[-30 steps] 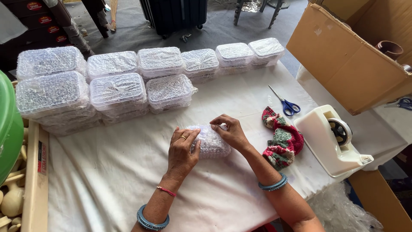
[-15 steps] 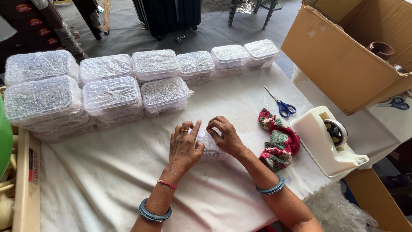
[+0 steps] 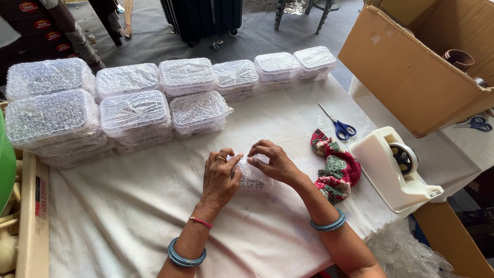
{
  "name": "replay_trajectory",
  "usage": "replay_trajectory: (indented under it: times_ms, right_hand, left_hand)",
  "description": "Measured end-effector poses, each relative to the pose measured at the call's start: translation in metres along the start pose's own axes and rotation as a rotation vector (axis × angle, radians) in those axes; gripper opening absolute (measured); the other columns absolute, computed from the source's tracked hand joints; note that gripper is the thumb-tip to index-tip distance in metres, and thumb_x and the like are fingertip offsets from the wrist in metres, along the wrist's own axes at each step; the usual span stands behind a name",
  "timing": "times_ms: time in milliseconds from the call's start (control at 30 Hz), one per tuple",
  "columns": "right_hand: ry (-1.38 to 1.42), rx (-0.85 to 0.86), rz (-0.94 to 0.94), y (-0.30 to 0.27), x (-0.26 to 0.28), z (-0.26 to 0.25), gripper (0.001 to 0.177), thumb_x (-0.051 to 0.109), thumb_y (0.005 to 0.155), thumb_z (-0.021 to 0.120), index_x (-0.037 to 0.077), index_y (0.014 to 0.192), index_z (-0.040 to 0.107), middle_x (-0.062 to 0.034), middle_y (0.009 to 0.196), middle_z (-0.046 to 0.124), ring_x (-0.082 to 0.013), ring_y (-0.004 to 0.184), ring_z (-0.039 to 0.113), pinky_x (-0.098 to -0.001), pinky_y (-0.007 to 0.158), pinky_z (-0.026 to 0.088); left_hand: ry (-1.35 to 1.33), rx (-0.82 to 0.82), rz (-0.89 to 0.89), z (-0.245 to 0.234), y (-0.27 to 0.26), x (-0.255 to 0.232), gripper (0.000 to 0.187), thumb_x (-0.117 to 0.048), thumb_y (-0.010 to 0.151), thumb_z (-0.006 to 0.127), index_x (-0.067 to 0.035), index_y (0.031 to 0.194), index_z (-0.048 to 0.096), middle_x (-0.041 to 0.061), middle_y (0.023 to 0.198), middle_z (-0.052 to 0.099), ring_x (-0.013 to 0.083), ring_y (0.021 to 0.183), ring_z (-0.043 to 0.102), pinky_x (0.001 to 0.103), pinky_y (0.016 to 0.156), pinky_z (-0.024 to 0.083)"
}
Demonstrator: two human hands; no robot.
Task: The person wraps small transparent plastic boxes in bubble wrap by hand and secures them using a tape dispenser.
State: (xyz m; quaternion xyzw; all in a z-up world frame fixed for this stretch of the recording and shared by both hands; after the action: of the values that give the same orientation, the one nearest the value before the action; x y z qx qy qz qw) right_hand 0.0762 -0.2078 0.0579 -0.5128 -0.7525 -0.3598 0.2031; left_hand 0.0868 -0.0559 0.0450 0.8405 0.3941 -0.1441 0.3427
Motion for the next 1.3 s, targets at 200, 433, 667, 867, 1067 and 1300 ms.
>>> replay_trajectory:
  times_ms: [200,433,667,867,1067,1300]
  right_hand:
    - [-0.001,-0.028,-0.011,0.0,0.001,0.001,0.028,0.031,0.09,0.08,0.005,0.1,0.072,-0.0069,0.106,0.068,-0.0199,0.097,0.068,-0.0337,0.08,0.057]
    - [-0.024,-0.067,0.093,0.0,-0.01,0.006,0.03,0.032,0.088,0.081,0.005,0.096,0.073,-0.0074,0.1,0.069,-0.0212,0.094,0.067,-0.0356,0.078,0.056]
    - [0.006,-0.071,0.131,0.0,-0.01,0.006,0.029,0.031,0.088,0.079,0.004,0.095,0.072,-0.0071,0.099,0.068,-0.0206,0.094,0.067,-0.0354,0.079,0.055]
    - [-0.002,-0.079,0.114,-0.001,-0.01,0.006,0.029,0.031,0.089,0.079,0.004,0.095,0.071,-0.0083,0.099,0.068,-0.0221,0.096,0.066,-0.0366,0.082,0.055]
    - [-0.013,-0.087,0.108,-0.001,-0.01,0.006,0.029,0.031,0.089,0.079,0.004,0.097,0.071,-0.009,0.1,0.068,-0.0228,0.097,0.066,-0.0367,0.082,0.054]
    - [0.001,-0.052,0.129,-0.001,-0.017,0.009,0.03,0.033,0.093,0.076,0.005,0.102,0.071,-0.0091,0.101,0.068,-0.0215,0.099,0.069,-0.0362,0.083,0.057]
  left_hand:
    - [-0.017,-0.02,0.005,-0.004,0.001,-0.003,0.034,-0.027,0.095,0.061,-0.01,0.121,0.074,0.005,0.119,0.06,0.0229,0.106,0.052,0.04,0.101,0.044]
    - [0.018,-0.025,-0.008,-0.001,0.0,-0.003,0.037,-0.03,0.088,0.072,-0.011,0.119,0.075,0.004,0.116,0.06,0.0228,0.104,0.052,0.039,0.098,0.045]
    - [0.041,-0.074,-0.01,-0.002,-0.001,-0.003,0.037,-0.022,0.088,0.073,-0.008,0.123,0.072,0.003,0.119,0.059,0.0221,0.107,0.052,0.037,0.1,0.046]
    - [-0.043,-0.009,-0.033,-0.003,0.0,-0.002,0.034,-0.017,0.086,0.073,-0.017,0.12,0.077,0.003,0.116,0.059,0.0197,0.097,0.053,0.035,0.094,0.048]
    - [-0.053,-0.02,-0.027,-0.001,-0.001,0.001,0.029,-0.017,0.084,0.076,-0.018,0.112,0.08,0.001,0.115,0.06,0.0185,0.094,0.054,0.034,0.091,0.05]
    - [-0.067,-0.013,-0.037,-0.002,-0.001,0.0,0.029,-0.017,0.084,0.076,-0.019,0.112,0.08,0.0,0.115,0.06,0.0184,0.094,0.054,0.034,0.091,0.05]
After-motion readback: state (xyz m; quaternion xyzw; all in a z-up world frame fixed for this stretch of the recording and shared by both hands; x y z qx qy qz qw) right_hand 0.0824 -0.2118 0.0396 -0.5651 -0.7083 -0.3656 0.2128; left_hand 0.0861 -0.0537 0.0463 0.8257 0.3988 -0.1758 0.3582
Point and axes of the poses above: each hand's wrist, its own y-axis towards the middle knuckle, its own z-axis out of the palm, x = y × z, the point moved 9 cm from there along y, towards the middle knuckle
